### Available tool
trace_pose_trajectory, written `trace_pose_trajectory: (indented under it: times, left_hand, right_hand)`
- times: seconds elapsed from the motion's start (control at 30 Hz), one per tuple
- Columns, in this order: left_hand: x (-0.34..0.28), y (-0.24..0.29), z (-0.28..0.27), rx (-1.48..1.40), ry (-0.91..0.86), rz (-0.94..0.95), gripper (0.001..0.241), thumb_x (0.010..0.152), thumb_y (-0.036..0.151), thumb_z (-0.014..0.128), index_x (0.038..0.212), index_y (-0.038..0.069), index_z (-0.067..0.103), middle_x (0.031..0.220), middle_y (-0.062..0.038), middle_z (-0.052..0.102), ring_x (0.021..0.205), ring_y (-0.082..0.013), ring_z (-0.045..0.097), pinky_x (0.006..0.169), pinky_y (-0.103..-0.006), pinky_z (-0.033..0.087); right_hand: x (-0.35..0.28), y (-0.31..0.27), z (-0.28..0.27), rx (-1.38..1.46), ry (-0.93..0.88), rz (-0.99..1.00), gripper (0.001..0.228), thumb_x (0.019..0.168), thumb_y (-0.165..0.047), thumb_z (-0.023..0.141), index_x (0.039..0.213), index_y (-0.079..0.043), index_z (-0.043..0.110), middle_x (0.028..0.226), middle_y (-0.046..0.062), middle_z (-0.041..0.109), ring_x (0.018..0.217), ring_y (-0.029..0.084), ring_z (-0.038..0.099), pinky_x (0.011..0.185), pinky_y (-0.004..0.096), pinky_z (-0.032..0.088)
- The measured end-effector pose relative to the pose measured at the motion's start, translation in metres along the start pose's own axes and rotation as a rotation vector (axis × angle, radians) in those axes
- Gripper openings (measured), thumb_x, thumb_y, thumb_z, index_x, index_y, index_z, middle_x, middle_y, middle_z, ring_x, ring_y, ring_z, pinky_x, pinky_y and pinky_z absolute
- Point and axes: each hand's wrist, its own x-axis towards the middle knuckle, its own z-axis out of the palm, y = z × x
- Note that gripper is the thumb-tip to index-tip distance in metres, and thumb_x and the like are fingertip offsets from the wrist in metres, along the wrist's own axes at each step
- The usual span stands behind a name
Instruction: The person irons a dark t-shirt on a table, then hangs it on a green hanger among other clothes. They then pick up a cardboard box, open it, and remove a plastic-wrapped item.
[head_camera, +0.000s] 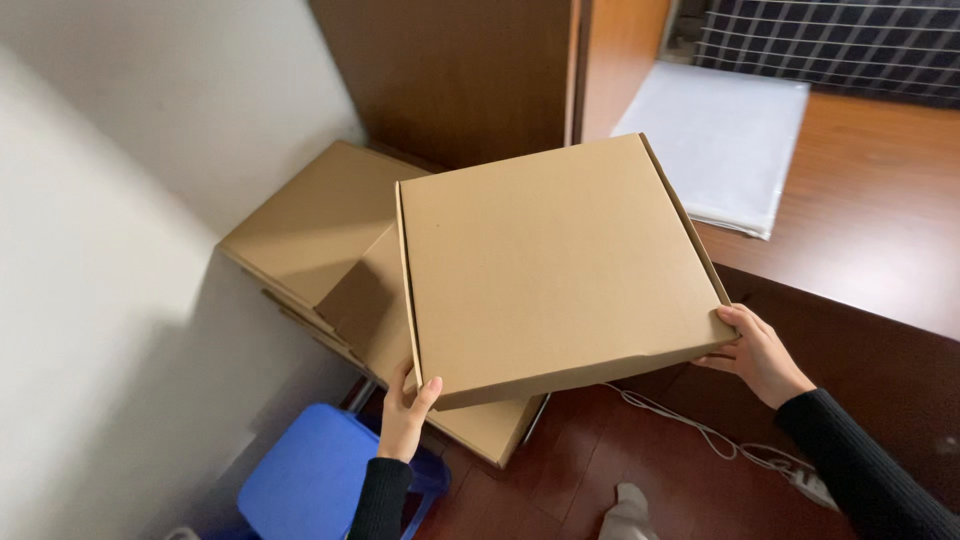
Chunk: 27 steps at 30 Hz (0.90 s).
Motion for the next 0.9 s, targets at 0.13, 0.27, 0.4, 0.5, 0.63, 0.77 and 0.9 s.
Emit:
trace_pose_trajectory:
  times: [0.13,0.27,0.4,0.5,0.63,0.77,0.9]
  left_hand:
    - [0.017,0.014,0.039,0.022,-0.106,-0.091,0.061,0.067,0.027,0.061,0.124,0.008,0.047,0.114,-0.009,0.061,0.105,-0.0163,0.057,0.089,-0.028,0.046]
    - [0.041,0.003,0.078,-0.029,-0.297,-0.089,0.063,0.067,0.026,0.063,0.126,0.009,0.045,0.111,-0.011,0.063,0.101,-0.0204,0.059,0.089,-0.03,0.046]
    - [0.052,0.015,0.133,-0.039,-0.497,-0.118,0.072,0.065,0.026,0.065,0.13,0.009,0.04,0.122,-0.01,0.056,0.109,-0.0197,0.055,0.094,-0.0303,0.045]
    - [0.057,0.022,0.172,0.005,-0.606,-0.159,0.072,0.066,0.026,0.065,0.132,0.013,0.038,0.116,-0.012,0.06,0.105,-0.021,0.059,0.091,-0.031,0.047]
    - [0.066,0.018,0.22,0.08,-0.69,-0.15,0.073,0.066,0.028,0.064,0.132,0.016,0.037,0.119,-0.01,0.058,0.107,-0.0201,0.058,0.091,-0.0305,0.046]
    - [0.078,0.011,0.269,0.121,-0.76,-0.104,0.074,0.065,0.03,0.064,0.132,0.013,0.036,0.12,-0.009,0.057,0.104,-0.0193,0.059,0.088,-0.029,0.048]
    - [0.083,0.012,0.313,0.131,-0.811,-0.098,0.074,0.065,0.032,0.063,0.131,0.013,0.037,0.121,-0.009,0.056,0.105,-0.0196,0.058,0.088,-0.0292,0.048]
  right_hand:
    - [-0.04,-0.011,-0.027,-0.018,0.142,-0.031,0.018,0.091,-0.024,0.041,0.098,-0.007,0.04,0.098,0.015,0.046,0.086,0.031,0.051,0.074,0.046,0.047]
    - [-0.074,-0.018,-0.05,0.046,0.323,-0.028,0.029,0.09,-0.022,0.037,0.113,-0.004,0.038,0.111,0.017,0.043,0.097,0.035,0.048,0.082,0.05,0.043]
    - [-0.091,-0.012,-0.101,0.113,0.442,-0.081,0.03,0.089,-0.022,0.037,0.115,-0.007,0.039,0.11,0.017,0.049,0.094,0.037,0.05,0.083,0.053,0.042]
    - [-0.109,-0.019,-0.121,0.124,0.519,-0.107,0.035,0.09,-0.023,0.035,0.12,-0.003,0.04,0.112,0.021,0.05,0.094,0.039,0.05,0.082,0.053,0.041]
    - [-0.112,-0.009,-0.166,0.165,0.605,-0.126,0.041,0.091,-0.023,0.034,0.124,-0.001,0.04,0.11,0.021,0.049,0.094,0.037,0.049,0.082,0.053,0.041]
    - [-0.105,0.001,-0.211,0.224,0.681,-0.157,0.039,0.09,-0.025,0.037,0.121,-0.002,0.041,0.104,0.021,0.05,0.09,0.038,0.051,0.079,0.054,0.043]
    - [-0.097,0.003,-0.252,0.255,0.742,-0.145,0.035,0.091,-0.027,0.04,0.118,-0.004,0.043,0.1,0.021,0.051,0.087,0.036,0.051,0.08,0.053,0.043]
